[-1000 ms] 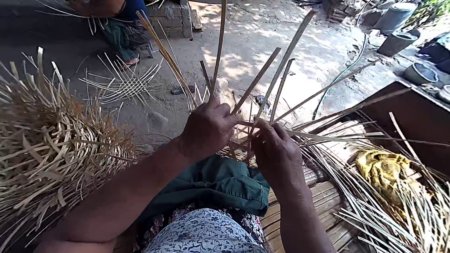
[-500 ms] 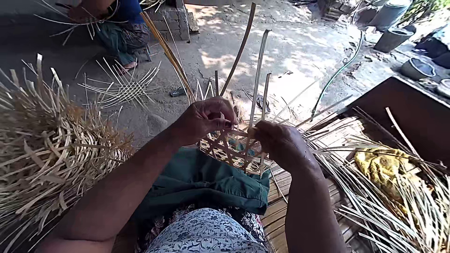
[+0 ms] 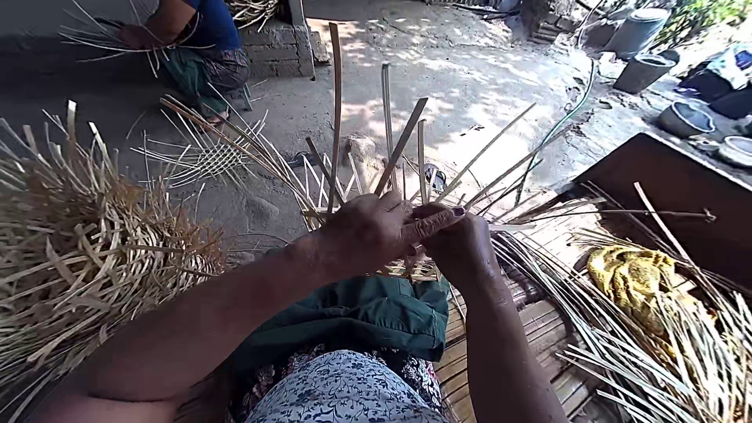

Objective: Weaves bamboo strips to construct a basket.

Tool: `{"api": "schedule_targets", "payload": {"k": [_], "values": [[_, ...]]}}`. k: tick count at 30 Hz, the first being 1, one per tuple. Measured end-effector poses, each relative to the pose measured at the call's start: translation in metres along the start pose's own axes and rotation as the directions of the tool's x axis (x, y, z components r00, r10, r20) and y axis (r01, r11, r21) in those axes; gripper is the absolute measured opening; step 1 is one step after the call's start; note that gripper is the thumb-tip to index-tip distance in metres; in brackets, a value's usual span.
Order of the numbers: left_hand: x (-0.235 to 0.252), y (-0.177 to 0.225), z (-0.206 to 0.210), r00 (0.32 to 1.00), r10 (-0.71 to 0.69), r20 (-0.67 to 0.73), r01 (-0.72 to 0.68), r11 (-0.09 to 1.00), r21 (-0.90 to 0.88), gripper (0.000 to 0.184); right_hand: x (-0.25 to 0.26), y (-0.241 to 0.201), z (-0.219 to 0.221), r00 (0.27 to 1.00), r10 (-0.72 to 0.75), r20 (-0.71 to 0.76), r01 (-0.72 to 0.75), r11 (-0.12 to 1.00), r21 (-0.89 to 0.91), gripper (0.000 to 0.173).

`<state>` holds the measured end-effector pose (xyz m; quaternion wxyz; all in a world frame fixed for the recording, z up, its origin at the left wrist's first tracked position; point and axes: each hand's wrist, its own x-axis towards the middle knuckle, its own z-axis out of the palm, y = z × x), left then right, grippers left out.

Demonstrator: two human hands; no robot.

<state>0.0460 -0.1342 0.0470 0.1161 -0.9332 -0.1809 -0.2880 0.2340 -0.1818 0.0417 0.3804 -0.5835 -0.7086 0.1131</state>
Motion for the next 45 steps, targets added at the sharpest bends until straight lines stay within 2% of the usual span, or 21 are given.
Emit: {"api": "schedule_targets", "payload": {"k": [3, 5, 9, 11, 12, 13, 15, 17, 19, 21, 24, 27, 29, 31, 32, 34, 35, 37, 40, 42, 45], "values": [[0.002, -0.022, -0.012, 0.993, -0.106, 0.046, 0.103, 0.993, 0.057, 0.043, -0.004, 0.011, 0.010, 0.984, -0.066, -0.166, 0.098, 0.976, 0.192, 0.015], [-0.002, -0.029, -0.020, 0.981, -0.194, -0.008, 0.194, 0.981, 0.008, 0.042, -0.006, 0.012, 0.011, 0.969, -0.088, -0.232, 0.139, 0.967, 0.214, 0.019], [-0.005, -0.008, -0.028, 0.961, -0.243, -0.135, 0.225, 0.965, -0.134, 0.028, -0.007, -0.007, 0.015, 0.936, -0.163, -0.311, 0.154, 0.987, -0.054, 0.030], [-0.010, -0.003, -0.026, 0.950, -0.268, -0.158, 0.237, 0.952, -0.191, 0.022, -0.011, -0.020, 0.012, 0.953, -0.139, -0.268, 0.108, 0.986, -0.127, 0.031], [-0.014, -0.004, -0.024, 0.944, -0.291, -0.155, 0.250, 0.938, -0.241, 0.021, -0.012, -0.023, 0.010, 0.968, -0.109, -0.225, 0.088, 0.991, -0.100, 0.029], [-0.018, -0.006, -0.023, 0.937, -0.319, -0.139, 0.268, 0.916, -0.297, 0.019, -0.011, -0.024, 0.007, 0.987, -0.058, -0.149, 0.057, 0.998, -0.016, 0.028], [-0.024, -0.009, -0.020, 0.928, -0.355, -0.117, 0.285, 0.874, -0.394, 0.016, -0.005, -0.014, -0.001, 0.999, 0.011, 0.040, -0.022, 0.959, 0.281, 0.026], [-0.027, -0.011, -0.018, 0.921, -0.373, -0.115, 0.284, 0.842, -0.459, 0.012, 0.003, -0.005, -0.005, 0.979, -0.004, 0.205, -0.119, 0.803, 0.583, 0.019], [-0.029, -0.014, -0.015, 0.914, -0.382, -0.137, 0.264, 0.815, -0.516, 0.011, 0.005, -0.002, -0.006, 0.956, -0.021, 0.293, -0.213, 0.636, 0.742, 0.011], [-0.028, -0.019, -0.012, 0.909, -0.390, -0.149, 0.259, 0.807, -0.531, 0.012, 0.003, 0.002, -0.002, 0.963, -0.063, 0.261, -0.184, 0.552, 0.813, 0.011], [-0.027, -0.023, -0.007, 0.896, -0.408, -0.176, 0.258, 0.799, -0.543, 0.011, -0.003, 0.013, 0.010, 0.985, -0.150, 0.090, 0.005, 0.537, 0.843, 0.013], [-0.025, -0.025, -0.003, 0.872, -0.455, -0.181, 0.309, 0.799, -0.516, 0.010, -0.007, 0.019, 0.021, 0.986, -0.158, -0.057, 0.140, 0.590, 0.795, 0.012], [-0.023, -0.025, 0.002, 0.880, -0.422, -0.219, 0.311, 0.859, -0.407, 0.016, -0.010, 0.015, 0.020, 0.976, -0.170, -0.139, 0.219, 0.739, 0.637, 0.015], [-0.023, -0.023, 0.007, 0.903, -0.358, -0.237, 0.306, 0.924, -0.231, 0.024, -0.017, -0.001, 0.015, 0.959, -0.211, -0.188, 0.259, 0.923, 0.285, 0.028], [-0.023, -0.023, 0.009, 0.914, -0.330, -0.236, 0.304, 0.942, -0.142, 0.026, -0.021, -0.012, 0.012, 0.955, -0.228, -0.189, 0.249, 0.963, 0.100, 0.036], [-0.023, -0.018, 0.008, 0.921, -0.313, -0.233, 0.303, 0.950, -0.077, 0.025, -0.028, -0.026, 0.011, 0.941, -0.259, -0.217, 0.225, 0.959, -0.171, 0.037], [-0.022, -0.014, 0.005, 0.917, -0.331, -0.223, 0.313, 0.943, -0.115, 0.024, -0.029, -0.027, 0.011, 0.942, -0.260, -0.211, 0.203, 0.945, -0.255, 0.035], [-0.018, -0.008, -0.009, 0.891, -0.432, -0.140, 0.373, 0.873, -0.314, 0.024, -0.025, -0.023, 0.007, 0.955, -0.249, -0.159, 0.185, 0.924, -0.335, 0.031], [-0.013, -0.012, -0.029, 0.809, -0.576, 0.116, 0.532, 0.636, -0.559, 0.034, -0.021, -0.021, -0.010, 0.971, -0.241, -0.003, 0.229, 0.925, -0.303, 0.025], [-0.012, -0.013, -0.033, 0.778, -0.606, 0.166, 0.578, 0.588, -0.566, 0.034, -0.020, -0.024, -0.011, 0.964, -0.263, 0.031, 0.260, 0.921, -0.289, 0.024], [-0.011, -0.012, -0.032, 0.772, -0.610, 0.180, 0.560, 0.518, -0.646, 0.019, -0.021, -0.027, -0.006, 0.960, -0.278, -0.037, 0.254, 0.918, -0.306, 0.028]]}}
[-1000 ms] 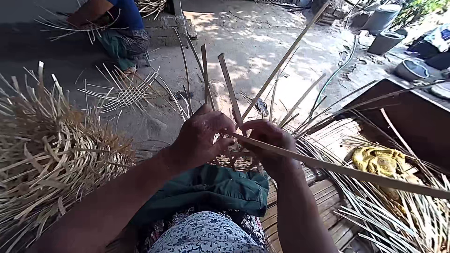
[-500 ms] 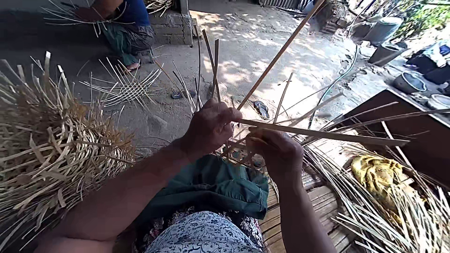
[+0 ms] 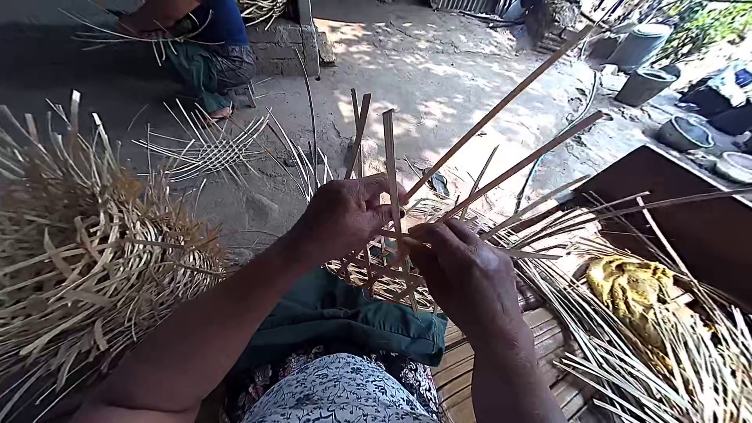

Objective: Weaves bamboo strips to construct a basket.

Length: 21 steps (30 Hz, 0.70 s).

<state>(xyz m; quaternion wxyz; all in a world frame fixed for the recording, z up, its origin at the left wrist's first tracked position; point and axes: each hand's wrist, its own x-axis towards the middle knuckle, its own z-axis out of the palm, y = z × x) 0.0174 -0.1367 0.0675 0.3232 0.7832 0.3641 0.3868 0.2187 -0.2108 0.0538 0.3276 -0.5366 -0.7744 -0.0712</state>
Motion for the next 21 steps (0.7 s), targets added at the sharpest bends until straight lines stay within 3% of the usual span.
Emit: {"api": "schedule_targets", "payload": {"k": [3, 6, 8, 9, 11, 13, 15, 18, 21], "values": [[-0.004, -0.002, 0.006, 0.998, 0.065, 0.004, -0.064, 0.989, -0.132, 0.005, 0.002, 0.002, 0.002, 0.998, 0.065, -0.016, -0.066, 0.995, -0.072, 0.036], [-0.009, -0.007, 0.013, 0.989, 0.142, -0.030, -0.145, 0.974, -0.171, 0.008, 0.005, 0.006, -0.004, 0.986, 0.156, 0.049, -0.152, 0.985, -0.078, 0.039], [-0.011, -0.006, 0.018, 0.946, 0.302, -0.119, -0.302, 0.953, 0.020, 0.017, 0.006, 0.007, -0.004, 0.984, 0.168, 0.057, -0.164, 0.984, -0.067, 0.039], [-0.012, -0.005, 0.019, 0.889, 0.436, -0.138, -0.414, 0.896, 0.158, 0.022, 0.006, 0.009, -0.003, 0.987, 0.152, 0.047, -0.149, 0.987, -0.051, 0.038], [-0.008, 0.002, 0.018, 0.783, 0.622, -0.022, -0.568, 0.729, 0.381, 0.028, 0.005, 0.012, 0.001, 0.995, 0.100, -0.023, -0.099, 0.994, 0.041, 0.027], [0.002, 0.001, 0.017, 0.783, 0.598, 0.174, -0.579, 0.597, 0.555, 0.036, -0.001, 0.014, 0.005, 0.989, 0.089, -0.115, -0.066, 0.980, 0.186, 0.014], [0.012, -0.006, 0.009, 0.831, 0.498, 0.248, -0.525, 0.556, 0.645, 0.036, -0.007, 0.018, 0.010, 0.972, 0.162, -0.173, -0.112, 0.958, 0.266, 0.017], [0.015, -0.003, -0.001, 0.869, 0.475, 0.137, -0.450, 0.644, 0.619, 0.039, -0.011, 0.024, 0.021, 0.940, 0.289, -0.182, -0.218, 0.917, 0.333, 0.019], [0.004, 0.000, 0.011, 0.864, 0.502, 0.036, -0.427, 0.693, 0.581, 0.039, -0.009, 0.026, 0.031, 0.912, 0.352, -0.210, -0.239, 0.873, 0.424, 0.025]]}}
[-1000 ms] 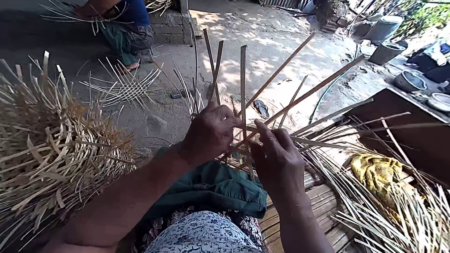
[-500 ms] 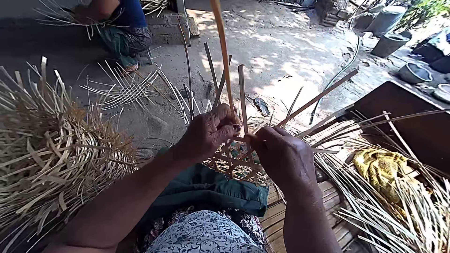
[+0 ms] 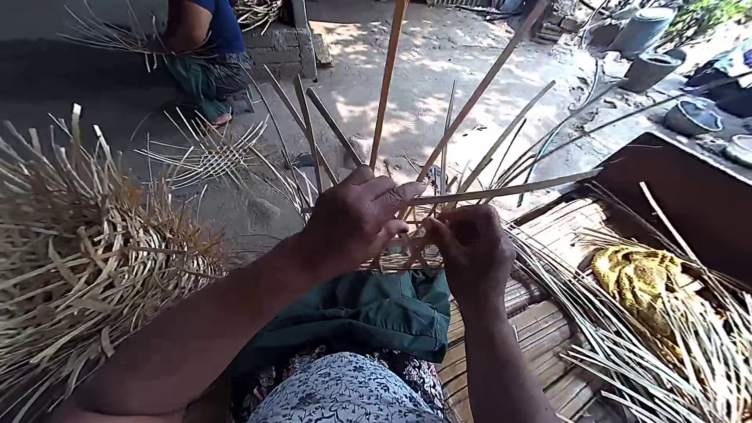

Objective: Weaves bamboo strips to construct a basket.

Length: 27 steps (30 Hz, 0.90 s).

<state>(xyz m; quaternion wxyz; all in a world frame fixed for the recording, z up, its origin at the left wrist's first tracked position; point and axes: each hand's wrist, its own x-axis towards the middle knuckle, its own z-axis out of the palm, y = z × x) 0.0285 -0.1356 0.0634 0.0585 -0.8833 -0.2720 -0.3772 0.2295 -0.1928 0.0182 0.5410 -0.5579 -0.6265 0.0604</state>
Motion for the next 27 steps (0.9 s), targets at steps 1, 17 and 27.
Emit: {"api": "schedule_targets", "payload": {"k": [1, 17, 27], "values": [[-0.003, 0.001, 0.005, 1.000, -0.008, -0.016, 0.008, 1.000, -0.005, 0.037, 0.001, 0.001, 0.001, 1.000, 0.021, 0.015, -0.021, 1.000, 0.005, 0.026], [-0.027, -0.028, 0.014, 0.966, -0.260, 0.004, 0.232, 0.857, -0.461, 0.009, 0.010, 0.003, -0.002, 0.916, -0.045, 0.399, -0.211, 0.791, 0.574, 0.014], [-0.020, -0.011, 0.003, 0.942, -0.309, 0.130, 0.335, 0.886, -0.320, 0.030, -0.001, -0.034, -0.013, 0.931, -0.138, 0.337, 0.275, 0.873, -0.403, 0.032]]}}
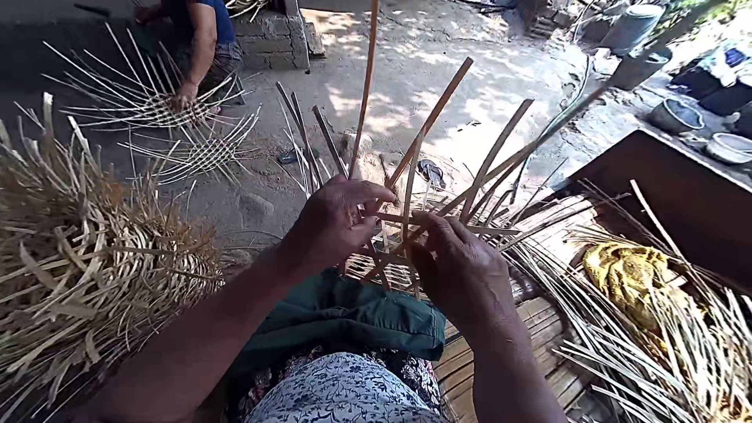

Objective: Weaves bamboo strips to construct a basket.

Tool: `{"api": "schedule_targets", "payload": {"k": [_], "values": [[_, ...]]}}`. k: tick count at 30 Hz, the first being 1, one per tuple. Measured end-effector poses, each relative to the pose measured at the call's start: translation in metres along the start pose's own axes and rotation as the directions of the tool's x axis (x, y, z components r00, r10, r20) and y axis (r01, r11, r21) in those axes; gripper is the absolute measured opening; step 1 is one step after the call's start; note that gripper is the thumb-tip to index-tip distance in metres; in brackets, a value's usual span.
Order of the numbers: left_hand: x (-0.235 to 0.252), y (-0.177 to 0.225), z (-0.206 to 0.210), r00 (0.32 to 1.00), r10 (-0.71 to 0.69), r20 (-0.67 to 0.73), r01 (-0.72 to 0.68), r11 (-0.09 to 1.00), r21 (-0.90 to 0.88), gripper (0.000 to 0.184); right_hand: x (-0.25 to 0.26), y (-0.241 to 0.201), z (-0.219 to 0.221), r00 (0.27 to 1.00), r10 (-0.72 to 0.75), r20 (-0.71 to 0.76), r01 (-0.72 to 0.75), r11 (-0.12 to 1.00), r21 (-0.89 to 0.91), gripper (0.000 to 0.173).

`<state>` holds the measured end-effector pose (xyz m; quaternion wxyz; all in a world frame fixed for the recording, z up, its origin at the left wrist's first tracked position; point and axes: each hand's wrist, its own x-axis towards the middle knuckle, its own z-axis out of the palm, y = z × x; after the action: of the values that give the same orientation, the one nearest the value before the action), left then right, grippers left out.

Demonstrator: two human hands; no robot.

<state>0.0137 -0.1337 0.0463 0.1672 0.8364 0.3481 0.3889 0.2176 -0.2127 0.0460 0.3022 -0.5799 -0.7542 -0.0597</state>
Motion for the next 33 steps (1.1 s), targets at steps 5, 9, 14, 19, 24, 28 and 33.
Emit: {"api": "schedule_targets", "payload": {"k": [5, 9, 14, 19, 24, 28, 33], "values": [[0.005, 0.000, -0.011, 0.974, -0.163, 0.160, 0.218, 0.867, -0.448, 0.017, 0.008, 0.008, -0.010, 0.994, -0.031, 0.106, 0.021, 0.996, 0.089, 0.024], [-0.002, -0.015, 0.002, 0.998, 0.023, 0.060, 0.014, 0.833, -0.553, 0.011, 0.016, 0.009, -0.011, 0.982, 0.090, 0.165, -0.101, 0.993, 0.064, 0.027], [-0.002, 0.005, 0.006, 0.905, 0.417, -0.080, -0.403, 0.903, 0.151, 0.038, 0.019, 0.007, -0.001, 0.995, 0.093, 0.039, -0.097, 0.988, 0.116, 0.023], [0.024, -0.004, -0.005, 0.916, 0.345, 0.204, -0.400, 0.820, 0.410, 0.042, -0.001, 0.015, 0.013, 0.977, 0.099, -0.190, -0.037, 0.952, 0.305, 0.020], [0.016, 0.005, -0.004, 0.955, 0.291, 0.058, -0.295, 0.914, 0.279, 0.045, -0.016, 0.025, 0.028, 0.947, 0.239, -0.216, -0.117, 0.880, 0.460, 0.014], [0.006, 0.002, 0.005, 0.958, 0.288, -0.003, -0.281, 0.939, 0.199, 0.030, -0.009, 0.031, 0.020, 0.939, 0.330, 0.094, -0.324, 0.760, 0.564, 0.024], [0.006, 0.000, -0.004, 0.960, 0.279, 0.001, -0.274, 0.945, 0.178, 0.026, 0.005, 0.023, 0.011, 0.952, 0.261, 0.158, -0.305, 0.815, 0.493, 0.009]]}}
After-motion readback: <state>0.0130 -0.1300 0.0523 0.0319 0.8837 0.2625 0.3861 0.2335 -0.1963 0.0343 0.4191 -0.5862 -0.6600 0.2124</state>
